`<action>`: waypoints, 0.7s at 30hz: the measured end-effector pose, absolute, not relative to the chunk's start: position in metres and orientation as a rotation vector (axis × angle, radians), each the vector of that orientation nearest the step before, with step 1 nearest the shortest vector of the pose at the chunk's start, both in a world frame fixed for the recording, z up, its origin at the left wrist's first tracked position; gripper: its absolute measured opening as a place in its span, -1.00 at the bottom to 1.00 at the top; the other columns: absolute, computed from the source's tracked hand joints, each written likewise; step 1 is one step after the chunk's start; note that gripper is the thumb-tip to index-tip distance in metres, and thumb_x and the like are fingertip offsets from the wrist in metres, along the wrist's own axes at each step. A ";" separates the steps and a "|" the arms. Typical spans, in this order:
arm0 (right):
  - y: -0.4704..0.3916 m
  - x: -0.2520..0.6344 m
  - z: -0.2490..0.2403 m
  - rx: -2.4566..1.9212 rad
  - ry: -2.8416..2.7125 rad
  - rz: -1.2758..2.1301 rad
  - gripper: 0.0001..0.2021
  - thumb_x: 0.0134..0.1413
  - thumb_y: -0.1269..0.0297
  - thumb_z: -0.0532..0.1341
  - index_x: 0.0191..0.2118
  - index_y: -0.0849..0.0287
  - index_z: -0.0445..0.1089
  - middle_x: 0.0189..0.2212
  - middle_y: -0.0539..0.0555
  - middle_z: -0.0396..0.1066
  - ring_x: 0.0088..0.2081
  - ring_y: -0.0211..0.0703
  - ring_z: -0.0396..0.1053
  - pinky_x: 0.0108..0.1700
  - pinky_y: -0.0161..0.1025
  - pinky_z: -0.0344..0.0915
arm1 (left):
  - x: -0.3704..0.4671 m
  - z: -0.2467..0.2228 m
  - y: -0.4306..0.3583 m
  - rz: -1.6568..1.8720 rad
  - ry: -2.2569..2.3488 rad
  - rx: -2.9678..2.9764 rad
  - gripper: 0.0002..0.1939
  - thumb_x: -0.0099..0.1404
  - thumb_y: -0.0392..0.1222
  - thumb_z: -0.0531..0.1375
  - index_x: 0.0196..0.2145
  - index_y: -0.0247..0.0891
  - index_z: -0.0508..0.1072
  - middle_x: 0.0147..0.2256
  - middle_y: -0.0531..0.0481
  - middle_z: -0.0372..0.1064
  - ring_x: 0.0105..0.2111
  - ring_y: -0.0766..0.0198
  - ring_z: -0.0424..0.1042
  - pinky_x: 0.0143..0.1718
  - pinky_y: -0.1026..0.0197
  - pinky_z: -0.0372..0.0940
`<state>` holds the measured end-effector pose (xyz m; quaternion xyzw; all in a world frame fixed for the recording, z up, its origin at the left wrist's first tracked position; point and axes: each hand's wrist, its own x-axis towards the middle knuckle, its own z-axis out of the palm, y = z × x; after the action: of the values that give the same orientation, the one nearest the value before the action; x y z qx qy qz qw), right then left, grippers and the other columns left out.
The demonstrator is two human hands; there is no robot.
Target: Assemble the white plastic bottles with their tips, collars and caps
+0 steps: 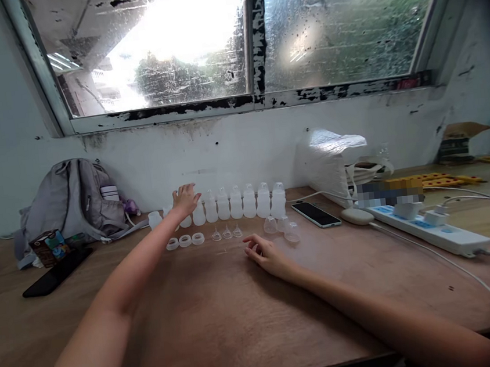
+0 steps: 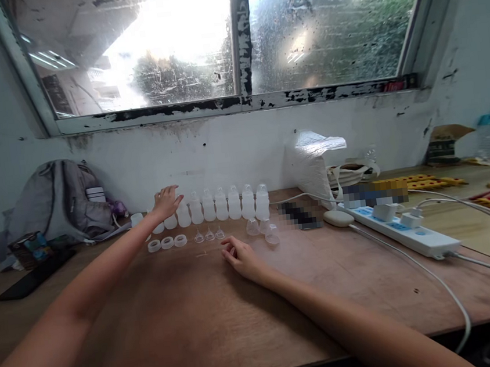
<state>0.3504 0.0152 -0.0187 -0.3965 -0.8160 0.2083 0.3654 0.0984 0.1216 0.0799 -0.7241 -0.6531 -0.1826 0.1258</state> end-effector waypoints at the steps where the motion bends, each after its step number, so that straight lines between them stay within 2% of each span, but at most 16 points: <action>1: 0.015 0.350 -0.018 -1.023 -2.097 0.529 -0.83 0.03 0.28 0.03 -0.23 0.18 0.23 -0.49 -0.01 0.30 -0.52 -0.31 0.25 -0.47 -0.36 0.17 | 0.098 0.075 0.113 -0.542 -1.854 -2.144 -0.57 0.28 -0.04 -0.20 0.05 -0.28 0.04 0.08 -0.22 0.06 0.09 0.05 -0.02 0.03 -0.03 -0.17; 4: 0.022 0.347 -0.017 -1.034 -2.109 0.444 -0.85 0.03 0.29 0.02 -0.34 0.19 0.28 -0.51 0.01 0.32 -0.50 -0.28 0.26 -0.43 -0.35 0.18 | 0.095 0.052 0.084 -0.509 -1.757 -2.279 -0.59 0.23 0.08 -0.12 -0.11 -0.22 0.24 -0.13 -0.12 0.31 -0.06 0.08 0.21 -0.01 0.05 -0.05; 6: 0.033 0.343 -0.019 -1.067 -2.106 0.342 -0.83 0.04 0.31 0.00 -0.39 0.21 0.30 -0.48 0.05 0.33 -0.44 -0.25 0.28 -0.37 -0.33 0.19 | 0.090 0.031 0.067 -0.494 -1.732 -2.342 -0.54 0.16 0.15 -0.05 -0.12 -0.21 0.25 -0.18 -0.10 0.34 -0.13 0.09 0.28 -0.06 0.08 0.02; 8: 0.049 0.337 -0.023 -1.163 -2.088 0.240 -0.82 0.02 0.32 0.02 -0.31 0.24 0.30 -0.36 0.11 0.34 -0.33 -0.20 0.29 -0.28 -0.29 0.18 | 0.086 0.011 0.055 -0.498 -1.739 -2.362 -0.48 0.12 0.18 -0.01 -0.09 -0.23 0.23 -0.16 -0.13 0.34 -0.12 0.04 0.27 -0.07 0.03 0.02; 11: 0.074 0.329 -0.029 -1.403 -2.067 0.127 -0.64 -0.07 0.21 0.12 -0.11 0.26 0.24 -0.14 0.23 0.25 -0.11 -0.02 0.20 -0.13 -0.13 0.12 | 0.082 -0.011 0.046 -0.548 -1.755 -2.357 -0.53 0.15 0.10 0.00 -0.07 -0.23 0.22 -0.13 -0.16 0.32 -0.06 0.01 0.21 -0.02 -0.05 -0.05; 12: 0.081 0.327 -0.030 -1.452 -2.066 0.107 -0.60 -0.11 0.16 0.15 -0.11 0.25 0.25 -0.13 0.24 0.24 -0.08 0.05 0.16 -0.11 -0.06 0.09 | 0.082 -0.015 0.045 -0.572 -1.752 -2.356 -0.58 0.17 0.06 0.00 -0.08 -0.22 0.23 -0.13 -0.14 0.33 -0.06 0.04 0.21 -0.01 -0.06 -0.07; 14: 0.090 0.324 -0.030 -1.470 -2.070 0.100 -0.66 -0.11 0.11 0.16 -0.23 0.23 0.33 -0.19 0.24 0.28 -0.09 0.10 0.16 -0.12 0.01 0.07 | 0.084 -0.018 0.044 -0.628 -1.726 -2.359 -0.65 0.19 0.00 0.01 -0.10 -0.18 0.25 -0.13 -0.08 0.33 -0.07 0.11 0.22 0.01 -0.01 -0.08; 17: 0.090 0.321 -0.024 -1.387 -2.020 0.079 -0.74 -0.02 0.12 0.09 -0.35 0.21 0.35 -0.27 0.19 0.31 -0.15 0.02 0.19 -0.14 -0.04 0.08 | 0.091 -0.015 0.039 -0.919 -1.603 -2.372 -0.69 0.17 -0.03 0.06 -0.14 -0.18 0.27 -0.15 -0.06 0.33 -0.10 0.16 0.24 0.00 0.07 -0.01; 21: 0.064 0.313 -0.015 -1.036 -2.031 0.041 -0.78 0.01 0.14 0.10 -0.32 0.19 0.33 -0.31 0.13 0.32 -0.19 -0.09 0.22 -0.12 -0.14 0.09 | 0.100 -0.009 0.025 -1.403 -1.451 -2.427 -0.74 0.20 -0.07 0.04 -0.18 -0.21 0.27 -0.19 -0.08 0.32 -0.19 0.19 0.30 -0.11 0.13 0.15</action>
<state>0.3128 0.0637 -0.0153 -0.4130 -0.8093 0.0163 0.4174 0.0998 0.0253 -0.0092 -0.7688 -0.4596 -0.4445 -0.0073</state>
